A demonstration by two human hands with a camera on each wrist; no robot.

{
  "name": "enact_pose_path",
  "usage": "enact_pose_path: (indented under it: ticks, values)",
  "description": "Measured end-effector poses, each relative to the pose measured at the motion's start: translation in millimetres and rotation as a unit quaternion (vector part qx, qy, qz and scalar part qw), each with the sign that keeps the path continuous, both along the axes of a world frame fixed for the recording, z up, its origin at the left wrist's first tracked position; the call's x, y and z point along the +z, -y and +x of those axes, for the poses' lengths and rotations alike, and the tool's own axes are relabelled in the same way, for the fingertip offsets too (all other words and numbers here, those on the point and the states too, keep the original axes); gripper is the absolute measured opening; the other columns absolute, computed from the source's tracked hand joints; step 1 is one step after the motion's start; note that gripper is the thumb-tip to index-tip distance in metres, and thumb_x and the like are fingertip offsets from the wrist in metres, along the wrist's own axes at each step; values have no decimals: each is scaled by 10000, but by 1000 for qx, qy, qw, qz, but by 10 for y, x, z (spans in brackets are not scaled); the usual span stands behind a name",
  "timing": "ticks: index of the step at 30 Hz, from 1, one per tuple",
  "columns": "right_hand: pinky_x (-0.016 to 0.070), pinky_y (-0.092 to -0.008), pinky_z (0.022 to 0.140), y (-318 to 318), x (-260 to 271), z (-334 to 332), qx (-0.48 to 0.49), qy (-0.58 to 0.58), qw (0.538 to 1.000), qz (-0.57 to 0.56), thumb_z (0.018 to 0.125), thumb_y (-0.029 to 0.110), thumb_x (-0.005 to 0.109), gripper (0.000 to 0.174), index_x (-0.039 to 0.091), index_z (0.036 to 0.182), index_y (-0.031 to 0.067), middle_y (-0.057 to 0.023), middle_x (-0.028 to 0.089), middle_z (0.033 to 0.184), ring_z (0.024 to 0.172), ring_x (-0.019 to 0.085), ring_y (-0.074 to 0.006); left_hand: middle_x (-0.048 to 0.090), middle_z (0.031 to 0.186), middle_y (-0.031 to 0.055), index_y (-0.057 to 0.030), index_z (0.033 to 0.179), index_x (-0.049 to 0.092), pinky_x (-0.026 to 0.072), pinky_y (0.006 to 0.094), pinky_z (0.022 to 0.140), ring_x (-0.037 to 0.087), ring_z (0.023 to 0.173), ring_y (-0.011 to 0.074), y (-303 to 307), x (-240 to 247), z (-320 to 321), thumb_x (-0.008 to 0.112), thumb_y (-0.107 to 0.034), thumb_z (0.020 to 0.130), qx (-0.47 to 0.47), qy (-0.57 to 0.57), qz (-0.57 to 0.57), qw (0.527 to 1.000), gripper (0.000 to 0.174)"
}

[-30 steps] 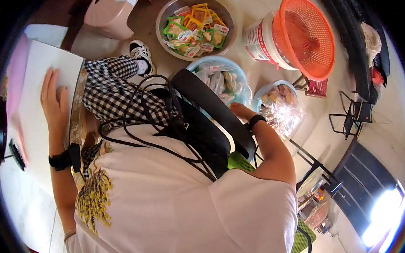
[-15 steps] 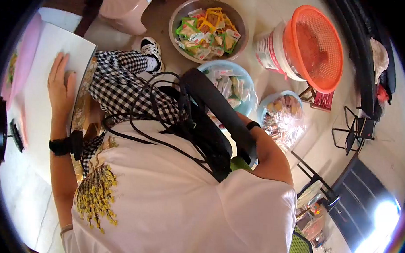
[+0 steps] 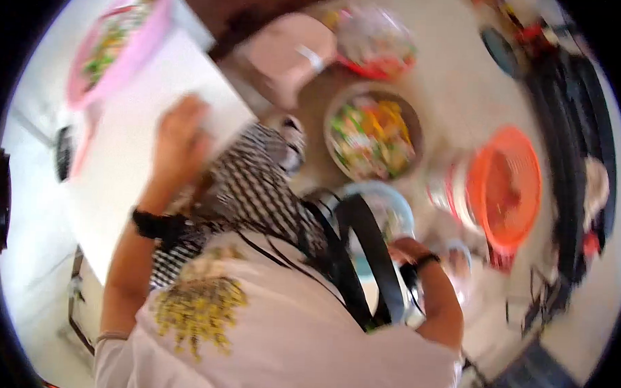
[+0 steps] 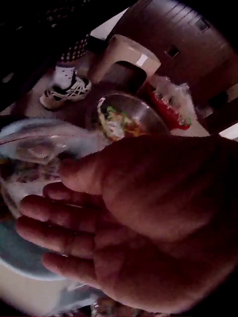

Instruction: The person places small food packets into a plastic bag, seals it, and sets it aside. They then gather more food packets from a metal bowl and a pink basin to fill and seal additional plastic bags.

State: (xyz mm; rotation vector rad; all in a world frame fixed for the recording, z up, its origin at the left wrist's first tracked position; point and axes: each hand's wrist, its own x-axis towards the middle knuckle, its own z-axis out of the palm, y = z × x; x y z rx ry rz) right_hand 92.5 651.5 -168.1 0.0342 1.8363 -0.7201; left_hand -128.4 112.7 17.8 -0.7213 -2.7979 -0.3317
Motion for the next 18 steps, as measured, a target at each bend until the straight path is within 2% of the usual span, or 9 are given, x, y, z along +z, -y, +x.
enact_pose_path:
  ticks: [2, 4, 6, 7, 10, 12, 14, 16, 18]
  values:
    - [506, -394, 638, 55, 234, -474, -100, 36, 994, 40, 858, 277, 553, 243, 623, 865, 45, -130, 665, 795, 720, 653, -254, 462, 1359, 168, -55, 1262, 511, 284, 495, 1055, 403, 1283, 335, 16, -24, 29, 620, -166, 772, 17, 15, 16, 1000, 514]
    - [537, -357, 612, 162, 379, -966, -294, 101, 950, -23, 868, 306, 569, 290, 611, 825, 21, -125, 653, 746, 697, 660, -223, 426, 1391, 148, -95, 1275, 508, 247, 525, 1081, 354, 1323, 304, 7, 4, 38, 645, -233, 781, 47, 60, 23, 997, 532]
    - [554, -335, 606, 337, 479, -1493, -304, 40, 946, -100, 867, 262, 604, 245, 604, 827, 20, -135, 647, 739, 699, 669, -236, 384, 1427, 123, -111, 1300, 484, 236, 531, 1089, 319, 1348, 294, 52, 25, 29, 653, -293, 787, 44, 79, 25, 996, 570]
    - [530, -301, 591, 519, 588, -1790, -300, 1, 948, -111, 879, 209, 608, 197, 604, 833, 17, -108, 647, 768, 670, 646, -191, 373, 1432, 129, -110, 1303, 480, 236, 531, 1089, 309, 1353, 294, 120, 3, 27, 645, -312, 798, 44, 74, 20, 996, 568]
    - [475, -289, 549, 1017, 775, -2609, -120, -259, 952, -110, 905, 205, 575, 200, 598, 848, 15, -58, 620, 687, 606, 599, -145, 347, 1444, 142, -109, 1313, 467, 243, 530, 1083, 290, 1360, 301, 444, 24, 37, 619, -352, 826, 101, 81, 21, 991, 565]
    - [454, -271, 570, 1708, 1487, -2884, -108, -293, 934, -173, 909, 201, 565, 199, 589, 850, 13, -34, 591, 672, 607, 551, -114, 336, 1447, 147, -108, 1322, 457, 249, 531, 1077, 284, 1360, 308, 705, 100, 88, 605, -365, 838, 156, 101, 10, 983, 567]
    - [451, -272, 596, 2300, 1975, -3075, -29, -398, 903, -159, 897, 173, 570, 166, 579, 858, 12, -41, 589, 683, 640, 551, -112, 330, 1448, 151, -107, 1331, 445, 255, 531, 1071, 281, 1359, 316, 1049, 185, 159, 595, -370, 845, 208, 136, -16, 969, 573]
    - [447, -273, 612, 2791, 2296, -3225, 34, -453, 866, -209, 885, 165, 574, 173, 569, 865, -6, -58, 582, 684, 652, 540, -112, 334, 1443, 149, -112, 1337, 439, 264, 535, 1061, 290, 1351, 326, 1355, 181, 271, 587, -372, 847, 257, 135, -33, 956, 574]
    - [448, -270, 618, 3314, 2582, -3361, 105, -528, 799, -267, 880, 162, 581, 173, 568, 863, -10, -58, 582, 704, 663, 535, -112, 336, 1443, 150, -113, 1334, 443, 260, 540, 1060, 281, 1357, 321, 1586, 238, 415, 569, -397, 853, 286, 145, -39, 946, 573]
